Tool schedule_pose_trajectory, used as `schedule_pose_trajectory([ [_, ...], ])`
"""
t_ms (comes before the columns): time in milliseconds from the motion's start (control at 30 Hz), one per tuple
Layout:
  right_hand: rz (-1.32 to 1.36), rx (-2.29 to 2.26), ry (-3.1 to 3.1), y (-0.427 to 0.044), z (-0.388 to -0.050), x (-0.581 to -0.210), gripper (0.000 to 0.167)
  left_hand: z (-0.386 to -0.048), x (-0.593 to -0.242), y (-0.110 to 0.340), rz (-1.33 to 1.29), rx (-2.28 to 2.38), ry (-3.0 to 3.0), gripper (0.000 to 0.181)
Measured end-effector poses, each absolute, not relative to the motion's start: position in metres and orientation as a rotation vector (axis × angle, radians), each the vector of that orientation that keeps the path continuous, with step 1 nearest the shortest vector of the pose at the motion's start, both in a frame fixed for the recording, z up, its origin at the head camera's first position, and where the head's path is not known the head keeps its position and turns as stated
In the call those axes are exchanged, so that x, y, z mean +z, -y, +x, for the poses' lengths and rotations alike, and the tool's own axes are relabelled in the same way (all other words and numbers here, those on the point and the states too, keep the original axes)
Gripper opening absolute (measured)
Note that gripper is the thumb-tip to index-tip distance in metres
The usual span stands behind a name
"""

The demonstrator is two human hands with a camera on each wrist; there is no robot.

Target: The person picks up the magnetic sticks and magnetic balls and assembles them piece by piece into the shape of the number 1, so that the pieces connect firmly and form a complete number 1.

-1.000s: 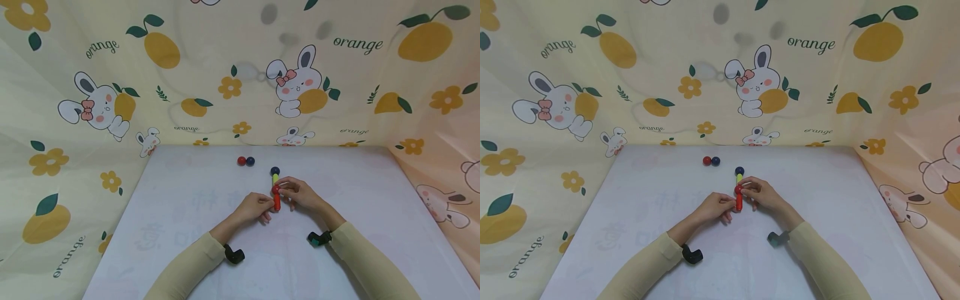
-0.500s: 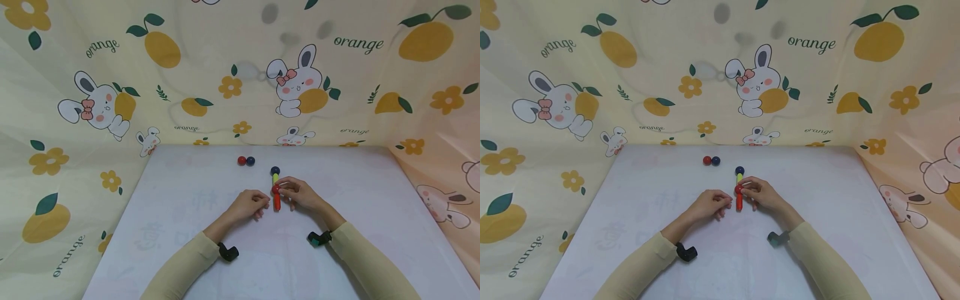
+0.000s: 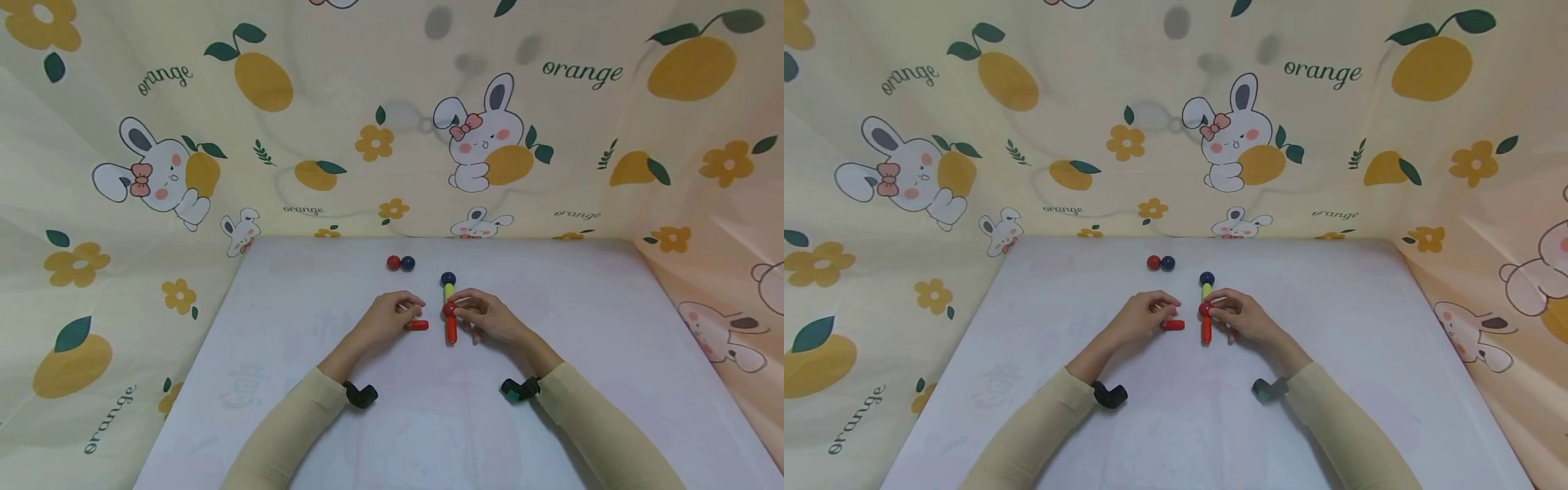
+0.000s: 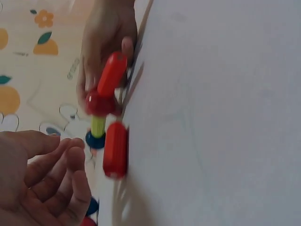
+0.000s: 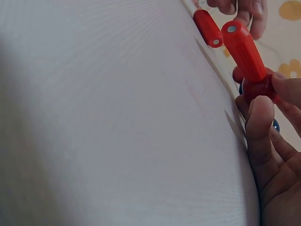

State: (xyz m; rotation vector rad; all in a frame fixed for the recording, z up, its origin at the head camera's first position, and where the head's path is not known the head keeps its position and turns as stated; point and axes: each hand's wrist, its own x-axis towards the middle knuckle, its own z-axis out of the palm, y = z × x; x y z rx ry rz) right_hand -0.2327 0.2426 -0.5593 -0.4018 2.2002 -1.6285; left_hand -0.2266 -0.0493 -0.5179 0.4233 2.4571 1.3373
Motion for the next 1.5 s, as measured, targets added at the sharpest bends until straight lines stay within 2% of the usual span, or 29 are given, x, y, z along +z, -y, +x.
schedule_pose_trajectory([
  [400, -0.408, -1.645, -2.18, -0.241, -0.231, -0.555, 0.038, -0.272, -0.532, 0.076, 0.326, 1.376, -2.68, 0.022],
  [933, -0.39, -1.662, -2.168, -0.241, -0.231, -0.554, 0.038, -0.315, -0.542, 0.08, 0.156, 1.184, -2.912, 0.033],
  [1200, -0.394, -1.673, -2.154, -0.242, -0.231, -0.553, 0.039, -0.324, -0.542, 0.079, 0.194, 1.083, -2.929, 0.046],
  [1500, -0.371, -1.667, -2.147, -0.242, -0.23, -0.553, 0.04, -0.327, -0.541, 0.074, 0.218, 0.998, -2.942, 0.047],
])
